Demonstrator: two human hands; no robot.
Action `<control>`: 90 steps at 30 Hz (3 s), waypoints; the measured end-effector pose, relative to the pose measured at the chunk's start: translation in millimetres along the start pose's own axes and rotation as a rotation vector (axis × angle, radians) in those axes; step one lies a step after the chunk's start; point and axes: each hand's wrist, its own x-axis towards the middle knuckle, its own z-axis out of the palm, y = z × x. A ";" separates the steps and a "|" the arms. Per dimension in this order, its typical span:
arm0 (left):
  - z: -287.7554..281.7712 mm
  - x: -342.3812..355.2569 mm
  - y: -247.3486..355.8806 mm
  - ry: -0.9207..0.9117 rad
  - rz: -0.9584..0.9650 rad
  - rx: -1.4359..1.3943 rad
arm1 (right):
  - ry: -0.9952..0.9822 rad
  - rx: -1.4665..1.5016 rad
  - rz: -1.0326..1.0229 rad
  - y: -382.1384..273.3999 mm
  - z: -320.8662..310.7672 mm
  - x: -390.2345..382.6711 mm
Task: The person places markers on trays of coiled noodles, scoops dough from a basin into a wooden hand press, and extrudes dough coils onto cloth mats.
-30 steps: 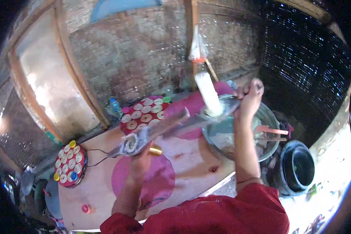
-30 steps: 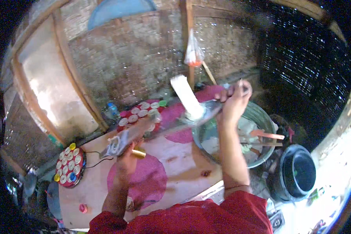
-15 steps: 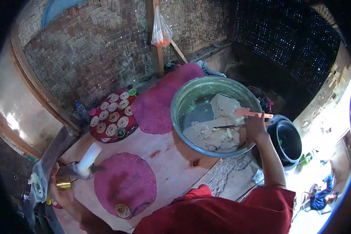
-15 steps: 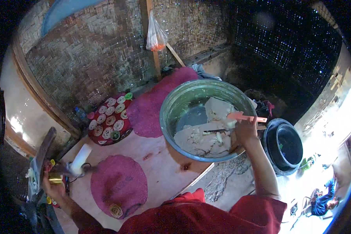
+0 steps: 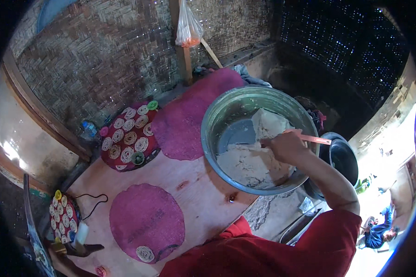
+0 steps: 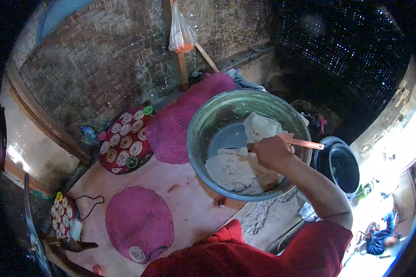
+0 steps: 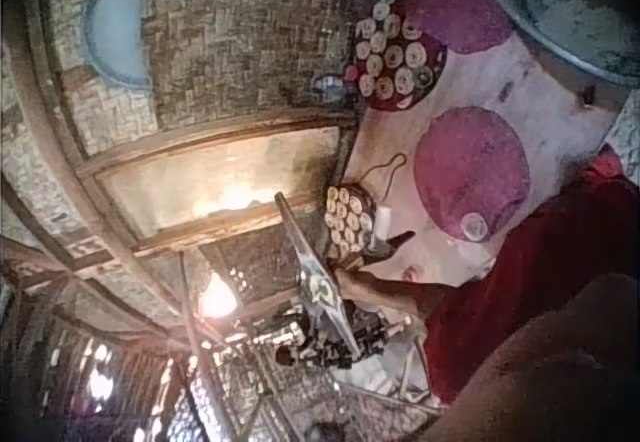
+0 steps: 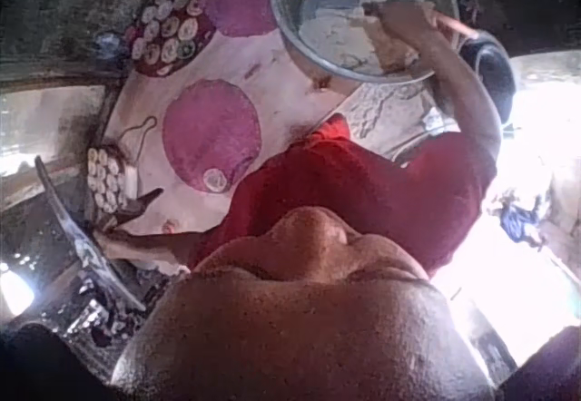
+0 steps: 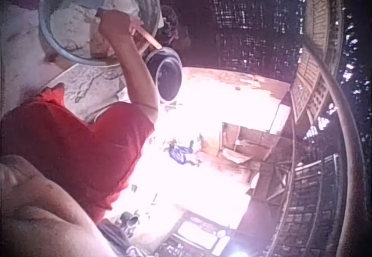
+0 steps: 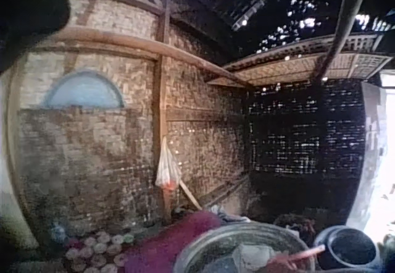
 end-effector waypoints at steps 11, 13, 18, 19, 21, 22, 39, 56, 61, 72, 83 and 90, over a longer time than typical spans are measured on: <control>79.1 -61.0 8.1 -0.133 0.069 0.106 | 0.045 0.141 -0.218 -34.8 28.4 51.4; 105.2 -73.3 7.1 -0.229 0.104 0.106 | 0.039 0.167 -0.225 -36.9 28.8 41.4; 169.8 -101.6 19.6 -0.523 0.324 0.112 | 0.015 0.186 -0.211 -32.6 6.5 -7.8; 189.6 -107.0 13.0 -0.603 0.375 0.097 | 0.005 0.177 -0.191 -31.5 -4.1 -23.9; 218.9 -119.9 27.4 -0.741 0.600 0.086 | -0.036 0.231 -0.208 -24.1 -23.6 -47.5; 230.8 -127.4 47.7 -0.802 0.753 0.074 | -0.014 0.229 -0.222 -10.5 -26.6 -56.8; 393.3 -259.9 104.9 -1.000 1.258 -0.040 | 0.533 0.432 -0.321 2.3 -94.9 -121.6; 399.7 -257.5 151.6 -0.997 1.067 0.248 | 0.992 0.154 0.033 -50.2 -56.7 -132.9; 421.0 -301.6 155.4 -0.857 1.269 0.012 | 1.396 0.846 -0.055 -69.1 -28.8 -65.8; 436.3 -274.7 154.0 -0.704 1.160 -0.021 | 0.973 1.325 -0.070 -75.0 9.0 -69.4; 433.8 -236.0 120.5 -0.734 0.925 -0.208 | 0.963 1.224 -0.196 -83.2 24.9 -80.6; 338.8 -174.9 134.1 -1.008 0.119 -0.119 | 0.755 0.383 0.048 -78.3 25.7 -74.6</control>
